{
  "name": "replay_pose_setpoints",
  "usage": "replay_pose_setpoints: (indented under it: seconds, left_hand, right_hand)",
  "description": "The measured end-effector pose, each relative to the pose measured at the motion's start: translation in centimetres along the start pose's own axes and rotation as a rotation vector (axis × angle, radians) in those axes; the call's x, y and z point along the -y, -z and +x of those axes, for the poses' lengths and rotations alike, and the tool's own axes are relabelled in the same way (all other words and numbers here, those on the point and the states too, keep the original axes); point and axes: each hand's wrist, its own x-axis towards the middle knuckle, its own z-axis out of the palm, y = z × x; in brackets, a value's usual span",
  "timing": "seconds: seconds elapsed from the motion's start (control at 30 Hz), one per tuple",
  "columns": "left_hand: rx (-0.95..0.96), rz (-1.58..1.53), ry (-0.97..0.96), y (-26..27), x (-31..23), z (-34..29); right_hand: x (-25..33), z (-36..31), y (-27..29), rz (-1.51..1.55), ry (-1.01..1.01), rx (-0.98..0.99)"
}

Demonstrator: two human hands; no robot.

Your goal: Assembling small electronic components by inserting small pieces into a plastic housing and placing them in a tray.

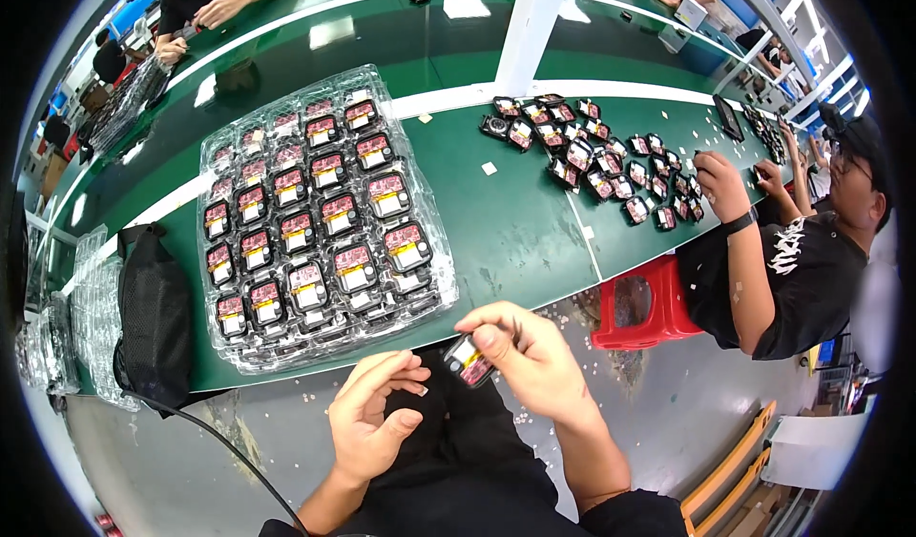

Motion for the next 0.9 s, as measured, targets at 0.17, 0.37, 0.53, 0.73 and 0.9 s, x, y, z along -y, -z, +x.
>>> replay_pose_setpoints:
  seconds: [0.17,0.37,0.53,0.73,0.9]
  left_hand:
    - [0.094,-0.217,0.105,-0.4,1.2,0.1]
    - [0.044,-0.285,0.019,-0.1,1.9,0.3]
    - [-0.166,-0.392,0.083,-0.7,1.4,0.3]
    - [-0.208,-0.404,0.112,-0.6,0.9,0.1]
    - [-0.194,-0.392,0.109,-0.8,1.0,0.0]
  right_hand:
    - [-1.2,-1.2,-1.2,0.195,-0.133,0.295]
    - [-2.8,-0.9,-1.6,0.128,0.099,0.282]
    - [-1.2,-1.0,-1.5,-0.595,0.435,0.072]
    - [-2.7,-0.4,-1.7,-0.973,0.917,-0.150]
    - [-3.2,-0.6,-1.5,-1.052,1.016,-0.159]
